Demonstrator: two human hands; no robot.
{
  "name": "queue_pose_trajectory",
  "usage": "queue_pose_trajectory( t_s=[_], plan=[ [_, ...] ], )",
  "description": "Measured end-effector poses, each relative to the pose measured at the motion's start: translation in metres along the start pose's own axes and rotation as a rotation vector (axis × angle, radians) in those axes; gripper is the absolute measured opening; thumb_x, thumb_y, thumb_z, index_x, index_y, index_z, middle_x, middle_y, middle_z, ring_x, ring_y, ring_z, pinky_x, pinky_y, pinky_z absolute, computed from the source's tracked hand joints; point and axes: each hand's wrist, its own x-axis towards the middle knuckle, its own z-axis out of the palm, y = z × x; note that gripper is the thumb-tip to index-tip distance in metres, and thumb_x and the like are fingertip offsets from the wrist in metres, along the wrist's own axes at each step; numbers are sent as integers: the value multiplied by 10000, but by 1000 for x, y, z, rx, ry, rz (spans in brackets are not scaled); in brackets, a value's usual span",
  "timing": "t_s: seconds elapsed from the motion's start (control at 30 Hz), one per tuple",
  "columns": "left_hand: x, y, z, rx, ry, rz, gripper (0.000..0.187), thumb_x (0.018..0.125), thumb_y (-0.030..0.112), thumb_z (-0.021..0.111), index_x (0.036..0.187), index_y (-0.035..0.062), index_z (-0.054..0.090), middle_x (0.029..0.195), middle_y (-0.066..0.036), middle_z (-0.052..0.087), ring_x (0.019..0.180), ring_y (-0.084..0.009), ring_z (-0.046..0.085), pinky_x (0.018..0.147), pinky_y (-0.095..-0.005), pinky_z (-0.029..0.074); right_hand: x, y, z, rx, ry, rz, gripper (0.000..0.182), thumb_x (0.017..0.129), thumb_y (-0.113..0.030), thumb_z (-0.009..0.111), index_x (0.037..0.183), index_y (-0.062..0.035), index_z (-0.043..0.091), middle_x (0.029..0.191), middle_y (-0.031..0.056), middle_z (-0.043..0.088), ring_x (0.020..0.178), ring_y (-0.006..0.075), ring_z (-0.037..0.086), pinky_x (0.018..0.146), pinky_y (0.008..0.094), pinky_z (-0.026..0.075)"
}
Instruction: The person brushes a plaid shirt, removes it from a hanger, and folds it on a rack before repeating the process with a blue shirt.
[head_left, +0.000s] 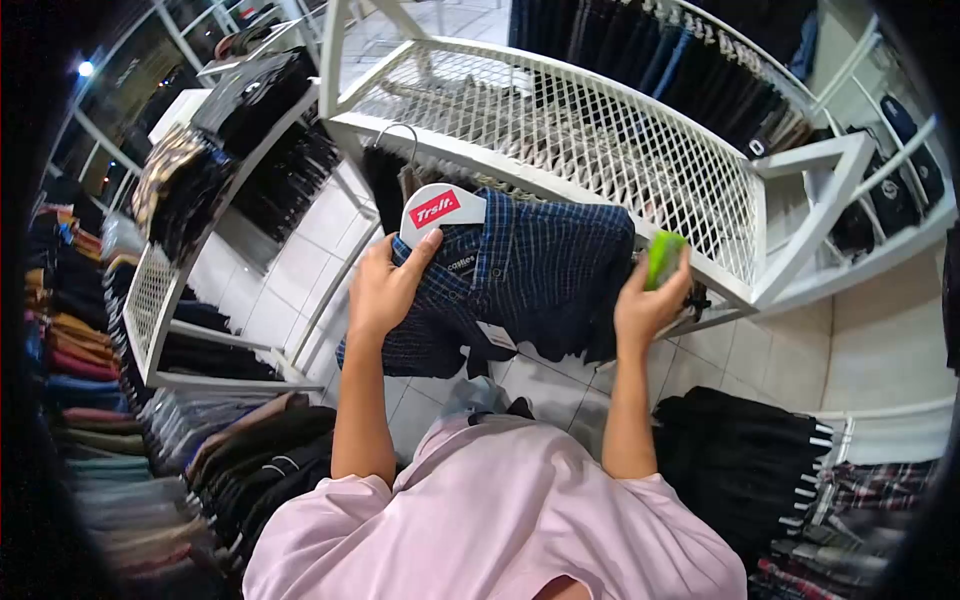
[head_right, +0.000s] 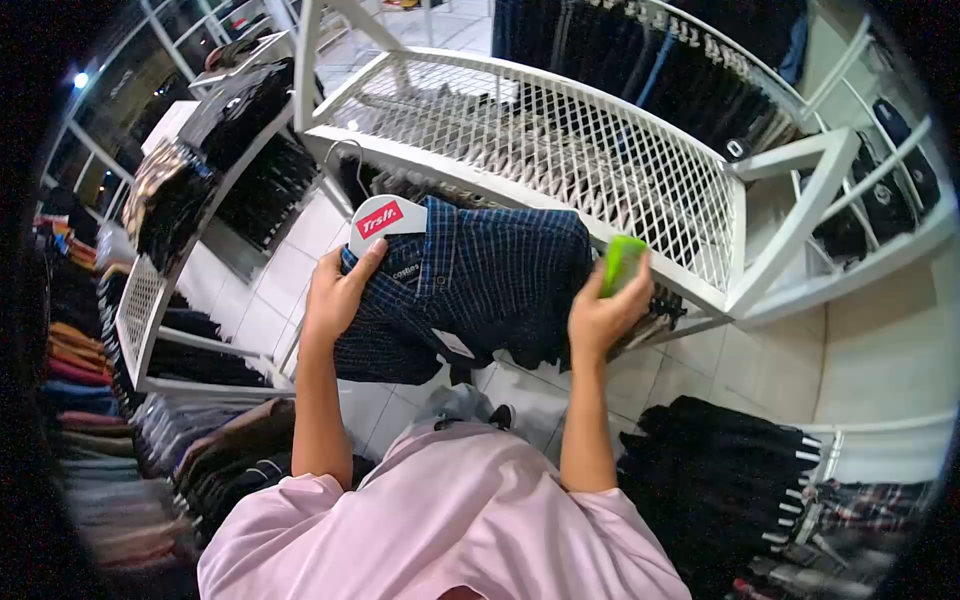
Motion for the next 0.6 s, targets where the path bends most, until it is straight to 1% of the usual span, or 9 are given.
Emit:
queue_pose_trajectory(
  t_s=[0.1, 0.17, 0.23, 0.3, 0.37, 0.4, 0.47, 0.5, 0.6],
  plan=[
    [-10, -2, -11, 29, 16, -23, 575, 916, 610, 697, 1009, 50, 785, 673, -104, 684, 676, -240, 673, 663, -401, 490, -11, -28, -7, 194, 11, -70, 672, 973, -231, 733, 1513, 28, 427, 1364, 261, 552, 1225, 412, 546, 1049, 501, 433],
    [-12, 0, -14, 70, -27, -62, 585, 908, 624, 693, 1029, 58, 783, 673, -107, 686, 693, -259, 690, 677, -410, 500, -26, -77, -8, 378, -141, -219, 705, 926, -194, 782, 1516, 6, 452, 1341, 239, 567, 1216, 375, 559, 1033, 470, 455],
    [-14, 12, -14, 109, -51, -55, 591, 906, 630, 688, 1043, 63, 781, 675, -109, 688, 702, -272, 697, 685, -416, 505, -47, -113, 2, 486, -246, -406, 627, 909, -227, 796, 1480, -126, 557, 1324, 202, 582, 1191, 366, 571, 1007, 466, 469],
    [-13, 13, -18, 125, -48, 1, 594, 913, 632, 674, 1048, 63, 778, 678, -118, 688, 704, -288, 699, 690, -424, 508, -47, -122, 11, 259, -258, -562, 626, 922, -261, 780, 1494, -161, 547, 1302, 184, 593, 1178, 368, 571, 996, 462, 468],
    [-6, 16, -34, 94, -49, -5, 589, 917, 625, 674, 1042, 59, 779, 675, -120, 684, 698, -284, 692, 690, -421, 507, -39, -95, 39, 162, -63, -380, 632, 934, -251, 756, 1513, -150, 525, 1284, 187, 598, 1173, 360, 567, 999, 460, 458],
    [2, 1, -38, 40, 33, 76, 575, 923, 603, 686, 1022, 45, 780, 653, -105, 666, 678, -258, 676, 676, -409, 500, -25, -83, 40, 96, -84, -252, 639, 949, -234, 733, 1533, -127, 496, 1263, 184, 602, 1176, 351, 560, 1007, 468, 446],
    [14, -14, -57, -13, 65, 65, 559, 929, 583, 694, 1008, 36, 781, 638, -88, 652, 662, -233, 662, 662, -397, 492, -12, -42, 52, -48, -55, -101, 632, 972, -207, 709, 1538, -68, 465, 1255, 186, 608, 1177, 359, 570, 989, 483, 461],
    [17, -23, -65, -39, 76, 52, 551, 932, 573, 698, 1001, 32, 781, 631, -80, 645, 654, -221, 654, 655, -391, 488, -7, -35, 52, 23, -1, -74, 631, 979, -219, 715, 1535, -56, 463, 1279, 198, 605, 1167, 365, 587, 989, 478, 474],
    [29, -40, -77, -110, 60, 58, 521, 937, 547, 711, 975, 32, 781, 620, -59, 637, 630, -182, 636, 637, -376, 479, -6, -105, 38, 152, 59, -173, 628, 990, -240, 718, 1507, 10, 464, 1292, 216, 604, 1174, 374, 593, 1017, 479, 464]
  ],
)
